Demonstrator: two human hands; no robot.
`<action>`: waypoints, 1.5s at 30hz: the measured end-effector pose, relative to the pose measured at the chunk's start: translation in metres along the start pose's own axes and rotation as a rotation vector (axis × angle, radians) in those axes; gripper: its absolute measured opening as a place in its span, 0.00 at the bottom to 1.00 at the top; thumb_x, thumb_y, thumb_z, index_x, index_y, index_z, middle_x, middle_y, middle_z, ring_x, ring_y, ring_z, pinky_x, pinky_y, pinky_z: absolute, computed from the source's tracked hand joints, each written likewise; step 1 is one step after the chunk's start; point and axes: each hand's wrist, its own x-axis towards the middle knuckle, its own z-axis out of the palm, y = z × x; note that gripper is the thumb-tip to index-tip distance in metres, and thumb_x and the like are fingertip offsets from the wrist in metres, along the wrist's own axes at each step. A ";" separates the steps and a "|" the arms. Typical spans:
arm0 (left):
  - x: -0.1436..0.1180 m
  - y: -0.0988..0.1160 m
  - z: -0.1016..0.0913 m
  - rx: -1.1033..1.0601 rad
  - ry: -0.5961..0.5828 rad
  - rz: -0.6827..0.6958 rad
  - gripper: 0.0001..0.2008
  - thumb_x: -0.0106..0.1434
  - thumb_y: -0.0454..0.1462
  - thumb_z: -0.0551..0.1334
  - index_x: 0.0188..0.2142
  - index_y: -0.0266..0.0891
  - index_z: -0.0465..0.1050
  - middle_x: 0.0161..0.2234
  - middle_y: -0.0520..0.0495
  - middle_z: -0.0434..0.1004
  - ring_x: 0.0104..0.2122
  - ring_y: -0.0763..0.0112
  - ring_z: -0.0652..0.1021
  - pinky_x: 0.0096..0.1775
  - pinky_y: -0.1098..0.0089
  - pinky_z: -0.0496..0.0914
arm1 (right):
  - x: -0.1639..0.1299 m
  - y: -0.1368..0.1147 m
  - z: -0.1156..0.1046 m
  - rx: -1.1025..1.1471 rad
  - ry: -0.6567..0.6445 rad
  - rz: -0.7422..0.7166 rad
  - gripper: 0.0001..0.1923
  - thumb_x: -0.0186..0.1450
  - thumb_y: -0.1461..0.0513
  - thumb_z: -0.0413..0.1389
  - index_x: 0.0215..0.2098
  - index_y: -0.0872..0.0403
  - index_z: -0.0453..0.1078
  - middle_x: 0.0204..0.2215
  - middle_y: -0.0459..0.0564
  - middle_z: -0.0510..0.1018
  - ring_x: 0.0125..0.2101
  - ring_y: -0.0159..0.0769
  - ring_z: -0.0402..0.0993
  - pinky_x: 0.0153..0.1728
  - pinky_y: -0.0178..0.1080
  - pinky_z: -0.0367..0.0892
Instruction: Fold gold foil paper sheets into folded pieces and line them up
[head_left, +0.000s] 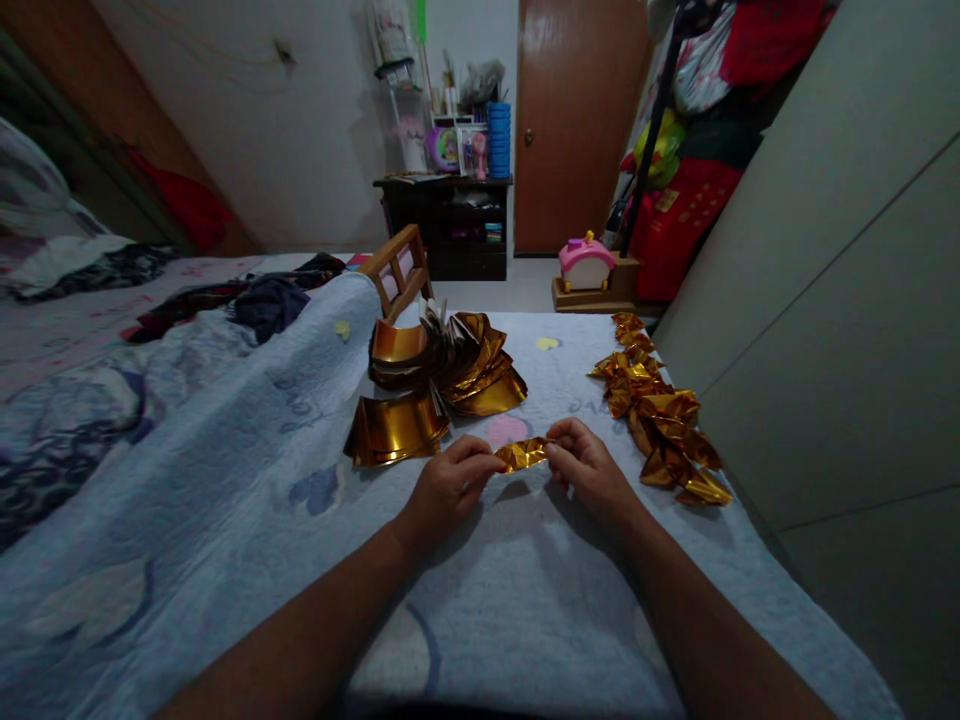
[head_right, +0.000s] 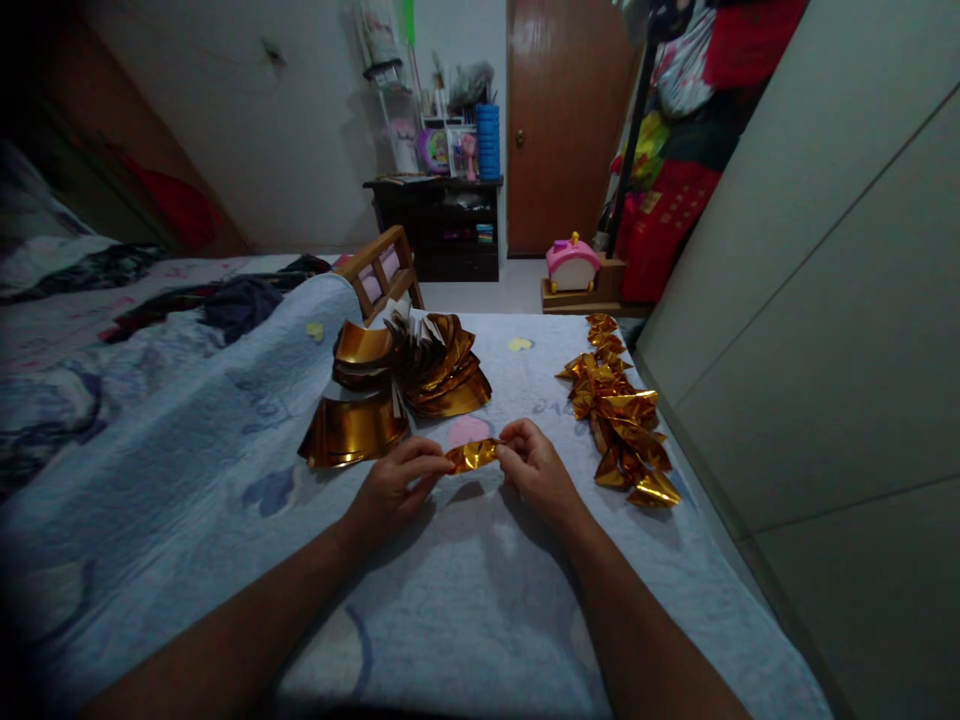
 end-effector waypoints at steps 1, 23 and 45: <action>0.000 0.000 0.001 0.007 0.001 0.007 0.09 0.68 0.29 0.59 0.42 0.39 0.78 0.38 0.45 0.77 0.37 0.71 0.79 0.38 0.73 0.75 | 0.000 0.000 0.000 -0.001 0.010 0.009 0.10 0.61 0.55 0.58 0.34 0.51 0.65 0.20 0.38 0.67 0.17 0.28 0.63 0.18 0.32 0.59; 0.000 0.000 0.007 0.094 0.002 0.035 0.09 0.70 0.32 0.58 0.38 0.38 0.79 0.35 0.46 0.78 0.34 0.72 0.79 0.36 0.73 0.75 | 0.001 0.003 0.005 -0.128 0.027 -0.036 0.07 0.60 0.57 0.58 0.30 0.51 0.66 0.18 0.39 0.68 0.17 0.30 0.64 0.20 0.33 0.59; -0.002 0.000 0.003 -0.229 0.045 -0.409 0.25 0.65 0.32 0.60 0.61 0.44 0.61 0.43 0.46 0.75 0.35 0.73 0.78 0.29 0.77 0.71 | 0.003 -0.001 -0.012 -0.128 0.071 -0.102 0.07 0.61 0.57 0.59 0.35 0.52 0.72 0.27 0.45 0.74 0.25 0.33 0.67 0.25 0.36 0.64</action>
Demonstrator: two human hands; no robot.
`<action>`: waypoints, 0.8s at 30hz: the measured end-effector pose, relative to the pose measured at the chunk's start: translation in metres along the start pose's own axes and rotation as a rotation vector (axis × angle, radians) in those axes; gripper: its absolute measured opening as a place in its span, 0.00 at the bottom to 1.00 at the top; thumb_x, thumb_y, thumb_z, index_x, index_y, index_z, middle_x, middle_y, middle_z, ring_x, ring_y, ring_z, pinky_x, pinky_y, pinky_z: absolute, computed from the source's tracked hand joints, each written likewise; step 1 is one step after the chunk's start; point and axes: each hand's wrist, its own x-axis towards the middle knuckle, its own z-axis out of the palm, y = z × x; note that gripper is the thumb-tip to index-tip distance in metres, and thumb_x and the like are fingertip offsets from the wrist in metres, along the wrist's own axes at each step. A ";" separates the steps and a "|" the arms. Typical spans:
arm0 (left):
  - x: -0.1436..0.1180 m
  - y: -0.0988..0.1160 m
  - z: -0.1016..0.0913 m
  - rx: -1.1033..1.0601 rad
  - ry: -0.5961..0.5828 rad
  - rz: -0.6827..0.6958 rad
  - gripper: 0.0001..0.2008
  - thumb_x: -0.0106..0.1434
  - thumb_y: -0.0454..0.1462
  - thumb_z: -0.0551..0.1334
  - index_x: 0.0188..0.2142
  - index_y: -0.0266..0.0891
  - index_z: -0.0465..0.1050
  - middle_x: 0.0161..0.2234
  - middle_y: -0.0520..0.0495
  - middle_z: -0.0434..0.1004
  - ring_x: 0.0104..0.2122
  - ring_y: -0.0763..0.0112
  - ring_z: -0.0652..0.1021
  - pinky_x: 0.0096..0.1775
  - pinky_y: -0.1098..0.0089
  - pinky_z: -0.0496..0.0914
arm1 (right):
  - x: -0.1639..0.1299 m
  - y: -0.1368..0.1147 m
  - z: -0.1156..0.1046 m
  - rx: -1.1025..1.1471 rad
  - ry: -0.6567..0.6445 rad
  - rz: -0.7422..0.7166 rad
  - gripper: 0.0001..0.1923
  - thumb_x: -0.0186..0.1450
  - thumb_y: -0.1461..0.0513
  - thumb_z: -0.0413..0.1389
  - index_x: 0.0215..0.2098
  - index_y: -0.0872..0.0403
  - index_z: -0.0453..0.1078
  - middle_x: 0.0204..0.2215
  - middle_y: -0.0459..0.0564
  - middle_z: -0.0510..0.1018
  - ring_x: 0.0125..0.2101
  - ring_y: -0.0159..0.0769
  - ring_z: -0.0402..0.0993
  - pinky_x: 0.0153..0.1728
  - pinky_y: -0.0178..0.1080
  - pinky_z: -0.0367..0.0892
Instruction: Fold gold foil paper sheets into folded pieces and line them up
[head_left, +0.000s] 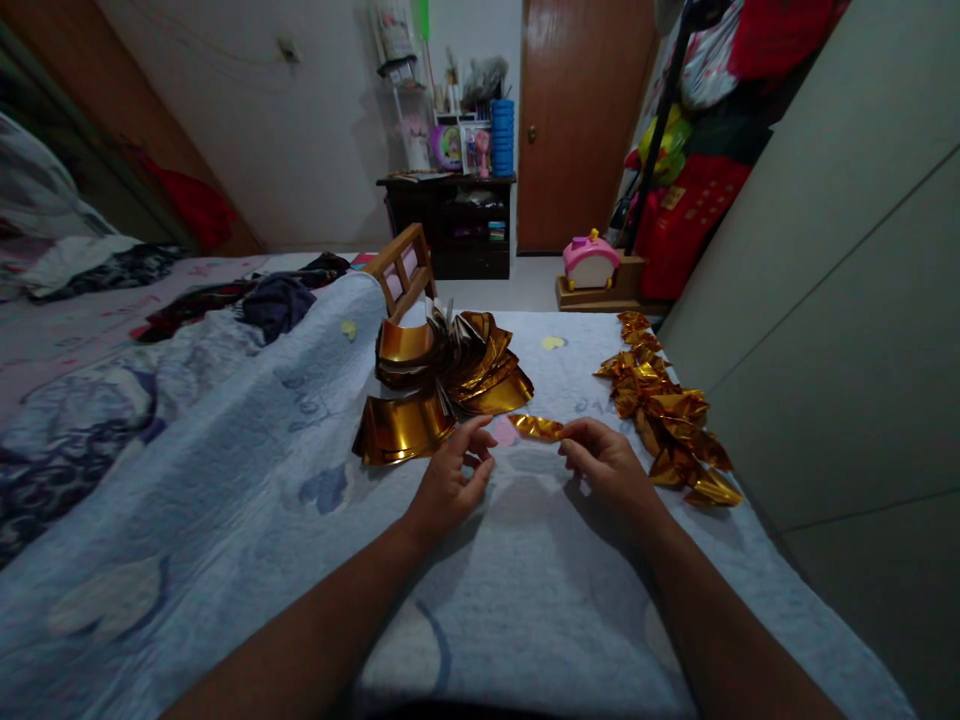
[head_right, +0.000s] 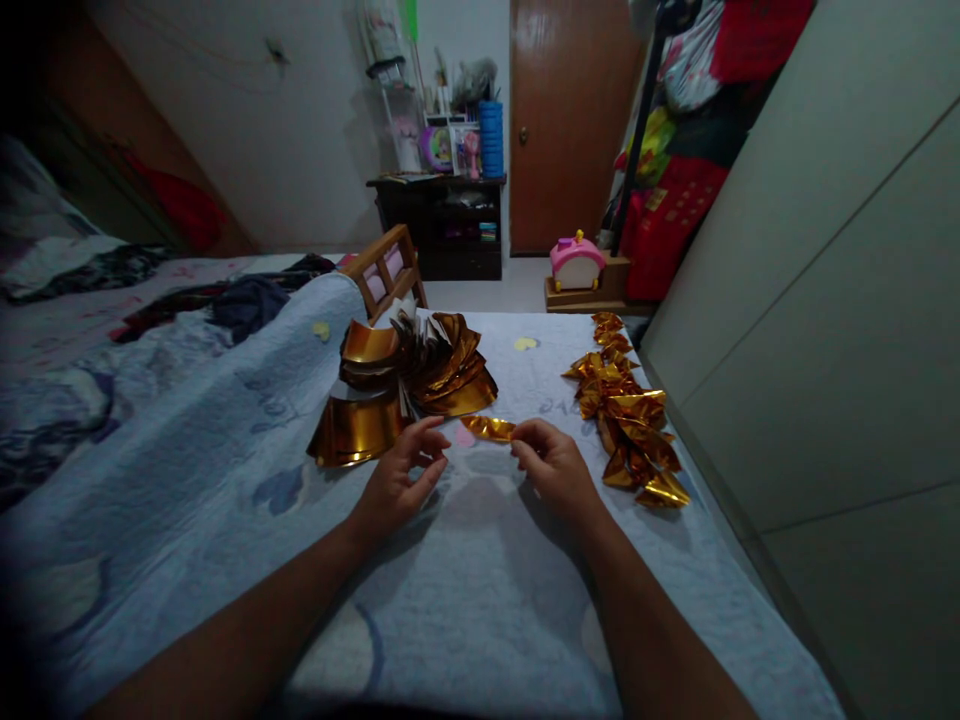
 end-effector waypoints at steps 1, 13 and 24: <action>0.000 0.000 0.000 -0.002 0.004 0.002 0.25 0.65 0.32 0.60 0.61 0.44 0.61 0.43 0.46 0.75 0.35 0.73 0.77 0.29 0.78 0.71 | 0.001 0.000 -0.003 0.046 0.058 0.005 0.09 0.61 0.56 0.60 0.37 0.52 0.72 0.29 0.46 0.75 0.25 0.33 0.69 0.24 0.35 0.65; 0.001 0.000 -0.003 0.067 -0.011 0.048 0.22 0.64 0.31 0.60 0.57 0.42 0.67 0.39 0.49 0.77 0.32 0.74 0.76 0.37 0.71 0.73 | 0.014 -0.002 -0.031 0.287 0.448 -0.131 0.39 0.57 0.56 0.64 0.63 0.43 0.54 0.64 0.56 0.61 0.42 0.39 0.76 0.30 0.37 0.75; 0.000 -0.002 -0.007 0.217 0.063 0.218 0.13 0.66 0.31 0.59 0.50 0.40 0.72 0.38 0.47 0.78 0.36 0.69 0.79 0.41 0.67 0.74 | 0.009 0.009 -0.015 0.117 0.293 -0.100 0.33 0.59 0.56 0.62 0.60 0.45 0.58 0.53 0.54 0.71 0.35 0.36 0.75 0.29 0.37 0.73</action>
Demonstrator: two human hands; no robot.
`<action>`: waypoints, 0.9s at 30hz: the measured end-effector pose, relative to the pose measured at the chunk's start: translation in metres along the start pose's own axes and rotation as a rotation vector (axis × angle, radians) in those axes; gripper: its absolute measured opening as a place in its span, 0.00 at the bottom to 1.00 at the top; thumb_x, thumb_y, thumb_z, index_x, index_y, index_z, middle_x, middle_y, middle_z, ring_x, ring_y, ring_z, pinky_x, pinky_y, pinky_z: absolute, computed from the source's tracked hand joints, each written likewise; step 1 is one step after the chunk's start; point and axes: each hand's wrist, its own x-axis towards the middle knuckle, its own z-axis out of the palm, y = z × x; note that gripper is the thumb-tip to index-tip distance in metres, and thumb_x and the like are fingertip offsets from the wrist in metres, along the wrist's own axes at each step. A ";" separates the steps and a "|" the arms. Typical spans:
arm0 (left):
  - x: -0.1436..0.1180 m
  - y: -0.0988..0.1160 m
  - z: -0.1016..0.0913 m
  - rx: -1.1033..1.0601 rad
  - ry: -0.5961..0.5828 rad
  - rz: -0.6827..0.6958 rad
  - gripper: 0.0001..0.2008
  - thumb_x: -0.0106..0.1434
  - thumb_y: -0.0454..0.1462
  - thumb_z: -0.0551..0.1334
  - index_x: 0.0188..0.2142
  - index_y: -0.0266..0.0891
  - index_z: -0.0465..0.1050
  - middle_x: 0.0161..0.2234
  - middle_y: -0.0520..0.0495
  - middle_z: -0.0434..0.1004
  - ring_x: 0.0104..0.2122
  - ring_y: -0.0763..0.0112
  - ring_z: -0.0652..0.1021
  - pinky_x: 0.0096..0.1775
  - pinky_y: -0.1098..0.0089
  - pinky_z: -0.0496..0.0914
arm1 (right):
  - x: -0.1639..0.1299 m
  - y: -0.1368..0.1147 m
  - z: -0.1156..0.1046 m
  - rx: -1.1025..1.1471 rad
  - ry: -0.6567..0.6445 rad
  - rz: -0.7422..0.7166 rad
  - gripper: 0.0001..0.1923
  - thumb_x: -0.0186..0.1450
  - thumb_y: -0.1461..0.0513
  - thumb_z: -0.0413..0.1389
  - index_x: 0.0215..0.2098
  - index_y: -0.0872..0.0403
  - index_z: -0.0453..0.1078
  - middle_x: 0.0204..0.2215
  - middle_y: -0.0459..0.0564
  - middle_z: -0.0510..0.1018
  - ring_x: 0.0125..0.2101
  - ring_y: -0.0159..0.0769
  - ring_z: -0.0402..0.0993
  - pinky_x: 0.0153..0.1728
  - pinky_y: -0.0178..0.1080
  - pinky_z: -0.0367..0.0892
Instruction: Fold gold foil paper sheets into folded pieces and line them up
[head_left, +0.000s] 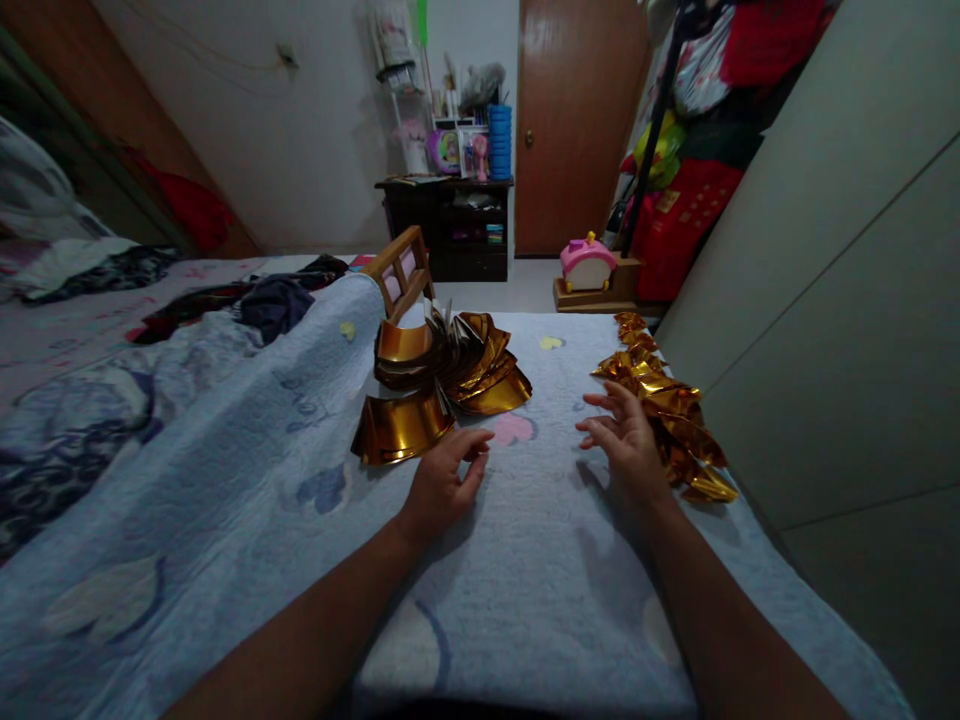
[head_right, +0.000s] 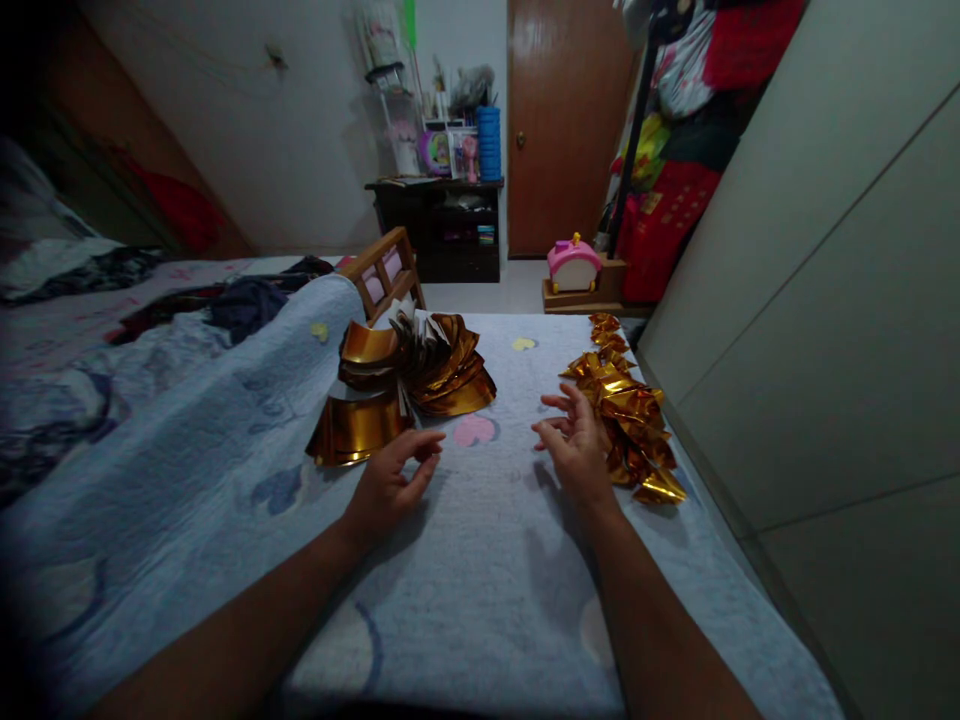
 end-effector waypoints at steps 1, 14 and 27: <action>0.001 0.001 -0.002 0.041 0.027 0.036 0.11 0.67 0.31 0.58 0.48 0.40 0.73 0.38 0.47 0.78 0.37 0.68 0.79 0.43 0.66 0.73 | -0.002 0.001 0.002 -0.034 -0.043 0.013 0.30 0.59 0.56 0.62 0.58 0.46 0.61 0.51 0.53 0.73 0.34 0.35 0.74 0.29 0.37 0.73; 0.007 -0.040 -0.015 0.499 0.219 -0.137 0.36 0.60 0.48 0.68 0.62 0.35 0.60 0.59 0.30 0.68 0.60 0.41 0.68 0.59 0.42 0.62 | -0.002 0.007 0.004 -0.226 -0.183 0.058 0.18 0.60 0.56 0.58 0.47 0.53 0.70 0.36 0.50 0.76 0.27 0.34 0.69 0.27 0.38 0.67; 0.013 -0.043 -0.018 0.753 -0.189 -0.378 0.25 0.70 0.40 0.57 0.61 0.26 0.63 0.61 0.27 0.69 0.61 0.48 0.70 0.61 0.51 0.64 | -0.002 0.014 0.003 -0.301 -0.209 0.026 0.18 0.60 0.55 0.57 0.45 0.54 0.72 0.33 0.49 0.76 0.25 0.32 0.67 0.25 0.36 0.64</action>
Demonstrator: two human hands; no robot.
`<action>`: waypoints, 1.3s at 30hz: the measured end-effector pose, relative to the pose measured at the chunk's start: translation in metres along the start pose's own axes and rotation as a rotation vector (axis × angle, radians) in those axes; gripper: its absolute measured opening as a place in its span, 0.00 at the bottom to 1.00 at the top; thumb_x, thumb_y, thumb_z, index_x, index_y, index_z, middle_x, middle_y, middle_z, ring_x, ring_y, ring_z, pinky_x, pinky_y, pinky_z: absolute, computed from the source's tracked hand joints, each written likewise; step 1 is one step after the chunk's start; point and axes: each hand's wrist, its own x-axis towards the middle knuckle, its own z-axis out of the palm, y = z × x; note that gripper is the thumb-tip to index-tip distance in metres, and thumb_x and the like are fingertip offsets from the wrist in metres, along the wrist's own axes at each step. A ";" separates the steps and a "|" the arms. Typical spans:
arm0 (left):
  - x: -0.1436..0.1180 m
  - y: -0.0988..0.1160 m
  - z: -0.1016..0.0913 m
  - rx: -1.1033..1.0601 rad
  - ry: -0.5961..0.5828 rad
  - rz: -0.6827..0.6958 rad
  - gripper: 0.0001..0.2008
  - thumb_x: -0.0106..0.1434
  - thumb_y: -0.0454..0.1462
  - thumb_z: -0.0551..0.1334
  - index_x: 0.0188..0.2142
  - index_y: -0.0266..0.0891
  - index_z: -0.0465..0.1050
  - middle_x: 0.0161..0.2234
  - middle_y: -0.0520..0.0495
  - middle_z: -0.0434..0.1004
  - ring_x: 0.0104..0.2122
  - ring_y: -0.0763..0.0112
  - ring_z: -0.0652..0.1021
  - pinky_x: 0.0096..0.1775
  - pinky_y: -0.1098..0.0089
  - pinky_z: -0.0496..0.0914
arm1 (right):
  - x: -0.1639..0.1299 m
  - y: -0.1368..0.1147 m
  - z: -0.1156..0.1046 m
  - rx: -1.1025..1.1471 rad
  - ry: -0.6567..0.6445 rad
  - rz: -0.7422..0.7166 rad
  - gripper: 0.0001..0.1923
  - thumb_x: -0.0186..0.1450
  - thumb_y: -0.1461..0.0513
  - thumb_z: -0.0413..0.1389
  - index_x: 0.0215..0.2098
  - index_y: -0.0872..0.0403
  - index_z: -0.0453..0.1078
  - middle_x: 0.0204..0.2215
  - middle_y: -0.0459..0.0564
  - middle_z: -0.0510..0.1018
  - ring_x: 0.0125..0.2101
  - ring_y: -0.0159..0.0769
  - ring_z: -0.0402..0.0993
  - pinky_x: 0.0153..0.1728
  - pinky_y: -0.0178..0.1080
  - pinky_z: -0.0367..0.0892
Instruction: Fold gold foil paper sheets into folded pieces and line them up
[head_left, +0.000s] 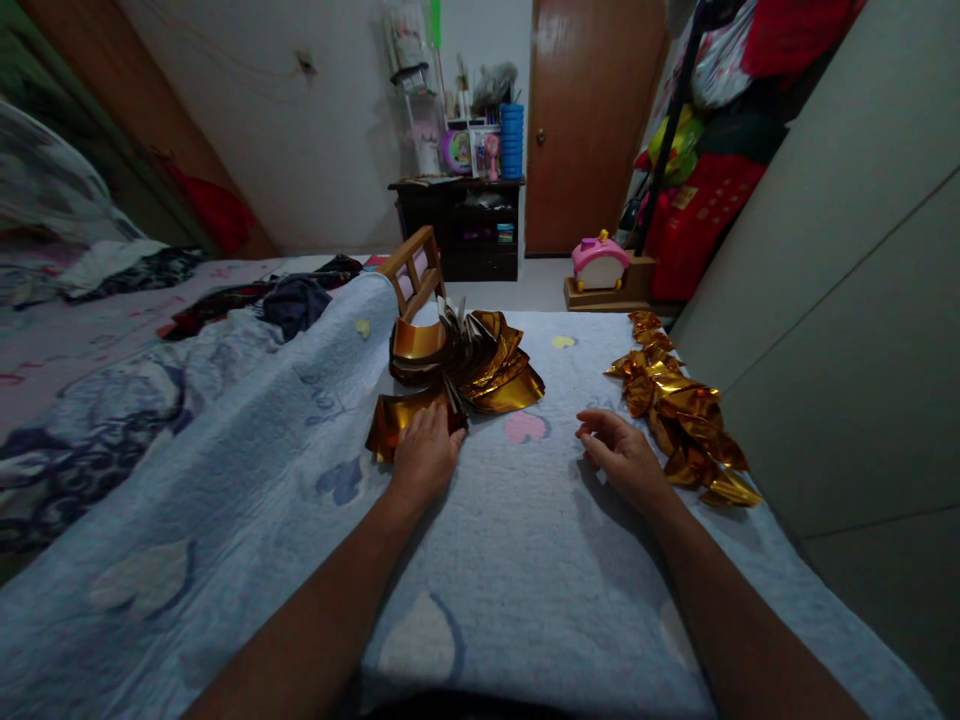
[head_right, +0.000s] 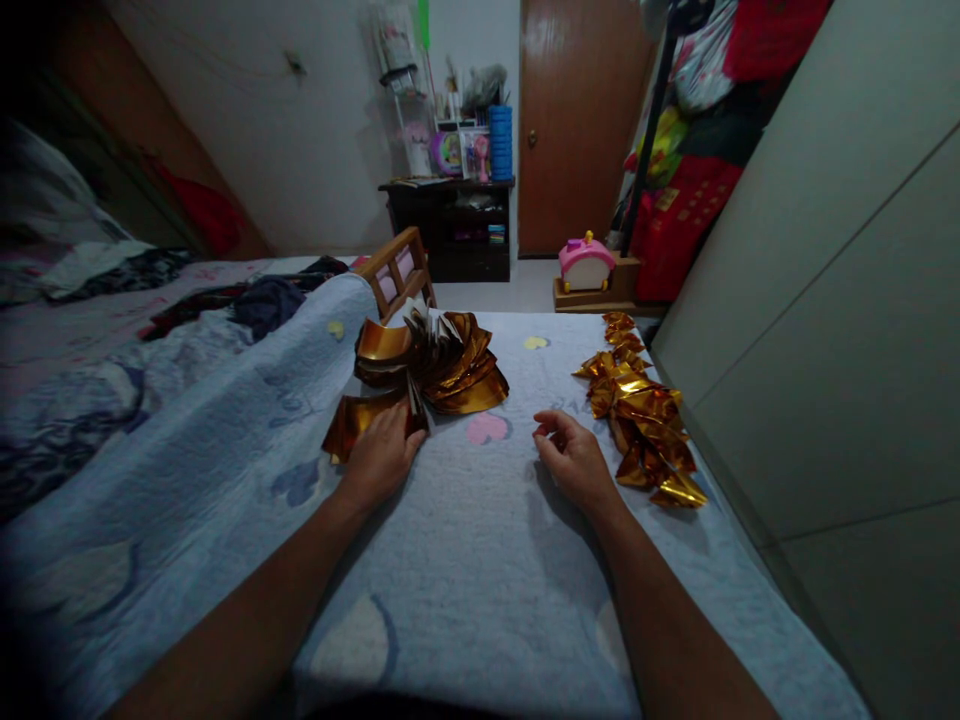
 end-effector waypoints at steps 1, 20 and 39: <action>0.000 0.001 -0.001 0.016 -0.010 -0.006 0.23 0.70 0.40 0.57 0.60 0.27 0.64 0.60 0.28 0.70 0.60 0.48 0.71 0.60 0.52 0.65 | 0.000 -0.001 0.000 -0.005 -0.001 0.005 0.18 0.60 0.55 0.57 0.45 0.54 0.72 0.33 0.49 0.76 0.25 0.32 0.67 0.26 0.36 0.64; 0.001 0.007 -0.028 0.108 -0.080 -0.167 0.16 0.72 0.38 0.52 0.40 0.39 0.79 0.36 0.41 0.84 0.36 0.58 0.82 0.32 0.67 0.63 | -0.002 -0.009 0.002 -0.066 -0.091 -0.028 0.17 0.60 0.55 0.55 0.45 0.54 0.71 0.28 0.45 0.73 0.24 0.32 0.67 0.25 0.36 0.63; -0.003 0.006 -0.033 -0.010 0.102 -0.112 0.17 0.73 0.42 0.52 0.36 0.38 0.76 0.36 0.42 0.81 0.38 0.60 0.80 0.37 0.67 0.66 | -0.002 -0.008 0.002 -0.041 -0.112 -0.022 0.18 0.59 0.55 0.56 0.45 0.54 0.71 0.28 0.45 0.73 0.24 0.32 0.67 0.24 0.36 0.63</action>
